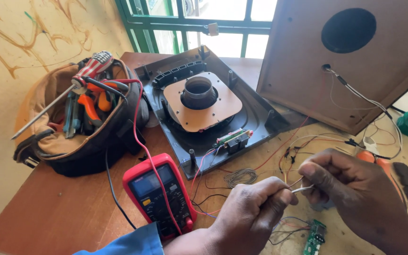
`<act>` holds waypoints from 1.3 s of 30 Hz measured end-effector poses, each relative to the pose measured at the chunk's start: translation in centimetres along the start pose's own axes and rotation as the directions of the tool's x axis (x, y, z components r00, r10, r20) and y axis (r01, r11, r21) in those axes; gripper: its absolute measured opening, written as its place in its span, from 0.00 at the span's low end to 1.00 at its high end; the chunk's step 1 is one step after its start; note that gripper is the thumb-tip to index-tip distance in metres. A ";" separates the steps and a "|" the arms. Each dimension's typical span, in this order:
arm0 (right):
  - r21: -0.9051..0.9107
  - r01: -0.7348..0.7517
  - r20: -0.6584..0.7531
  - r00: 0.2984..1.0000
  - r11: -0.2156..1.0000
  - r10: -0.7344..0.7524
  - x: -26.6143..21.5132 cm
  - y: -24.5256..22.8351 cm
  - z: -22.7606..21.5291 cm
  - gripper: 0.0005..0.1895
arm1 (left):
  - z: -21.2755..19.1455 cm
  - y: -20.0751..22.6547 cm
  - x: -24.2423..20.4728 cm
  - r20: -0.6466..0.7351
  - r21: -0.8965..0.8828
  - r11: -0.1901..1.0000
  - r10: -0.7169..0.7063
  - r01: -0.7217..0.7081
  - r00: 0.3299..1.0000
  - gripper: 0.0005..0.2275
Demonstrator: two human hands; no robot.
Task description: The person strips the insulation off the ends of white and red wires using wire cutters. They then use a soldering iron to tin the exposed wire ends and solder them to a small green circuit board.
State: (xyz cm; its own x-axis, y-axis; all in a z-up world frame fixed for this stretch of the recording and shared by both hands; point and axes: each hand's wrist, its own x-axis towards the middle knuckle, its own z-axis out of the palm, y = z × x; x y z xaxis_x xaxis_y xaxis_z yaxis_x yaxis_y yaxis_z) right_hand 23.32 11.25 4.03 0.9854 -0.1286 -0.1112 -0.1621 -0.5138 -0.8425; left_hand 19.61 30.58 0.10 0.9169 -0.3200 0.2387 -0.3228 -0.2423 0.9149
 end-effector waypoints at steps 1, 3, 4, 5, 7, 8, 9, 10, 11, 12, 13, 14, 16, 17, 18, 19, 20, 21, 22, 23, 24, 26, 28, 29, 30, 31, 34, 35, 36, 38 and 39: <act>-0.024 0.023 -0.007 1.000 0.999 -0.023 -0.1 0.0 -0.1 0.16 | 0.2 -0.2 -0.1 -0.008 0.013 0.999 0.030 -0.030 1.000 0.10; 0.024 0.106 -0.040 0.994 0.994 -0.105 -0.1 0.1 -0.4 0.18 | 0.3 -0.1 -0.1 -0.013 -0.036 0.999 0.025 -0.026 1.000 0.10; 0.074 0.200 -0.074 0.978 0.977 -0.195 -0.1 0.0 -0.5 0.19 | 0.3 0.0 -0.1 -0.029 -0.076 0.997 0.022 -0.024 0.999 0.10; 0.068 0.190 -0.078 0.980 0.979 -0.185 0.0 0.2 -0.9 0.19 | 0.5 0.1 -0.1 -0.021 -0.085 0.996 0.019 -0.021 1.000 0.10; 0.166 0.266 -0.076 0.963 0.949 -0.257 0.4 0.3 -1.5 0.15 | 0.4 0.2 -0.2 0.003 -0.124 0.992 -0.011 0.011 1.000 0.12; 0.167 0.263 -0.076 0.964 0.950 -0.254 0.4 0.2 -1.6 0.15 | 0.5 0.1 -0.2 0.005 -0.124 0.992 -0.014 0.014 1.000 0.12; 0.177 0.270 -0.068 0.963 0.946 -0.262 0.5 0.2 -1.7 0.16 | 0.5 0.1 -0.2 -0.013 -0.127 0.992 -0.010 0.008 1.000 0.12; 0.184 0.278 -0.064 0.961 0.943 -0.271 0.5 0.2 -1.9 0.18 | 0.6 0.1 -0.2 -0.030 -0.131 0.991 -0.004 0.000 1.000 0.11; 0.183 0.276 -0.067 0.961 0.944 -0.268 0.4 0.1 -2.1 0.18 | 0.7 0.0 -0.2 -0.026 -0.133 0.991 -0.003 0.000 1.000 0.11; 0.150 0.283 -0.053 0.959 0.947 -0.278 0.3 0.0 -2.2 0.19 | 0.8 -0.1 -0.2 -0.031 -0.140 0.990 0.007 -0.011 1.000 0.11; 0.117 0.291 -0.038 0.957 0.950 -0.288 0.2 -0.1 -2.3 0.20 | 0.8 -0.2 -0.1 -0.036 -0.147 0.989 0.017 -0.022 0.999 0.11; 0.115 0.289 -0.039 0.957 0.951 -0.286 0.3 0.0 -2.5 0.20 | 0.8 -0.2 -0.1 -0.034 -0.149 0.989 0.015 -0.020 0.999 0.11; 0.088 0.256 0.033 0.965 0.963 -0.260 0.6 0.1 -2.7 0.17 | 0.7 -0.1 -0.1 -0.039 -0.139 0.990 0.016 -0.021 0.999 0.12; 0.087 0.253 0.033 0.966 0.963 -0.257 0.6 -0.1 -2.7 0.17 | 0.7 0.0 0.0 -0.038 -0.140 0.990 0.014 -0.019 0.999 0.12; 0.013 0.193 0.048 0.980 0.981 -0.193 0.5 -0.2 -2.7 0.13 | 0.7 0.2 0.0 -0.050 -0.133 0.991 0.018 -0.025 0.999 0.12; -0.061 0.131 0.058 0.990 0.989 -0.128 0.4 -0.4 -2.6 0.11 | 0.6 0.3 0.1 -0.061 -0.126 0.992 0.023 -0.030 0.998 0.12; -0.061 0.130 0.058 0.990 0.990 -0.127 0.4 -0.1 -2.6 0.11 | 0.7 0.4 0.1 -0.061 -0.127 0.992 0.021 -0.029 0.998 0.12; -0.060 0.188 0.087 0.979 0.980 -0.183 0.4 0.1 -2.6 0.11 | 0.7 0.4 0.1 -0.059 -0.162 0.987 0.002 -0.011 0.998 0.10; -0.056 0.246 0.117 0.964 0.968 -0.238 0.3 0.4 -2.5 0.11 | 0.6 0.5 0.0 -0.058 -0.196 0.980 -0.019 0.007 0.998 0.09; -0.055 0.245 0.118 0.964 0.968 -0.237 0.2 0.0 -2.3 0.11 | 0.7 0.4 0.0 -0.058 -0.196 0.981 -0.021 0.009 0.998 0.09; -0.108 0.171 0.113 0.981 0.979 -0.158 0.0 -0.5 -2.2 0.10 | 0.7 0.3 -0.1 -0.050 -0.212 0.977 -0.008 -0.003 0.999 0.08; -0.160 0.093 0.104 0.992 0.983 -0.077 0.0 -0.7 -2.0 0.08 | 0.8 0.2 0.0 -0.043 -0.228 0.974 0.002 -0.011 0.999 0.08; 0.040 0.022 0.145 0.989 0.999 -0.028 0.3 -0.2 -1.9 0.06 | 1.0 0.1 0.1 -0.018 -0.371 0.928 -0.038 0.029 0.999 0.09; 0.040 0.019 0.147 0.989 0.999 -0.025 0.4 0.0 -2.0 0.06 | 1.1 -0.2 0.3 -0.017 -0.372 0.928 -0.041 0.032 0.999 0.09; 0.078 0.022 0.141 0.989 0.997 -0.033 0.5 0.1 -2.0 0.06 | 1.2 -0.5 0.4 0.027 -0.487 0.866 -0.114 0.113 0.993 0.09; 0.116 0.025 0.135 0.990 0.993 -0.040 0.6 0.3 -2.0 0.06 | 1.3 -0.8 0.4 0.079 -0.590 0.784 -0.182 0.193 0.980 0.09; 0.078 0.106 0.088 0.990 0.991 -0.112 1.1 0.8 -2.3 0.07 | 1.5 -1.4 0.9 0.078 -0.686 0.694 -0.228 0.219 0.970 0.11; 0.079 0.106 0.090 0.990 0.991 -0.113 1.1 0.4 -2.3 0.07 | 1.4 -1.5 0.9 0.077 -0.686 0.694 -0.230 0.219 0.970 0.11; 0.059 0.097 0.056 0.993 0.994 -0.100 1.0 0.1 -2.3 0.06 | 1.3 -1.6 1.0 0.088 -0.707 0.672 -0.224 0.219 0.971 0.10; 0.037 0.088 0.018 0.996 0.995 -0.088 0.7 -0.5 -2.4 0.06 | 1.2 -1.5 1.0 0.100 -0.729 0.649 -0.214 0.218 0.972 0.10; 0.048 0.126 -0.025 0.992 0.991 -0.125 0.5 -0.8 -2.5 0.05 | 1.2 -1.5 1.0 0.104 -0.710 0.670 -0.207 0.218 0.973 0.11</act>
State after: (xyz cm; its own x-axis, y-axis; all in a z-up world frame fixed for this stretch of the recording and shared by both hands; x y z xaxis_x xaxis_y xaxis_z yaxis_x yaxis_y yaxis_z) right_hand 23.82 9.45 5.93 0.9964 -0.0850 0.0082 -0.0341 -0.4843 -0.8743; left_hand 20.71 29.52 -1.38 0.9343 -0.3565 0.0093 0.1506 0.4179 0.8959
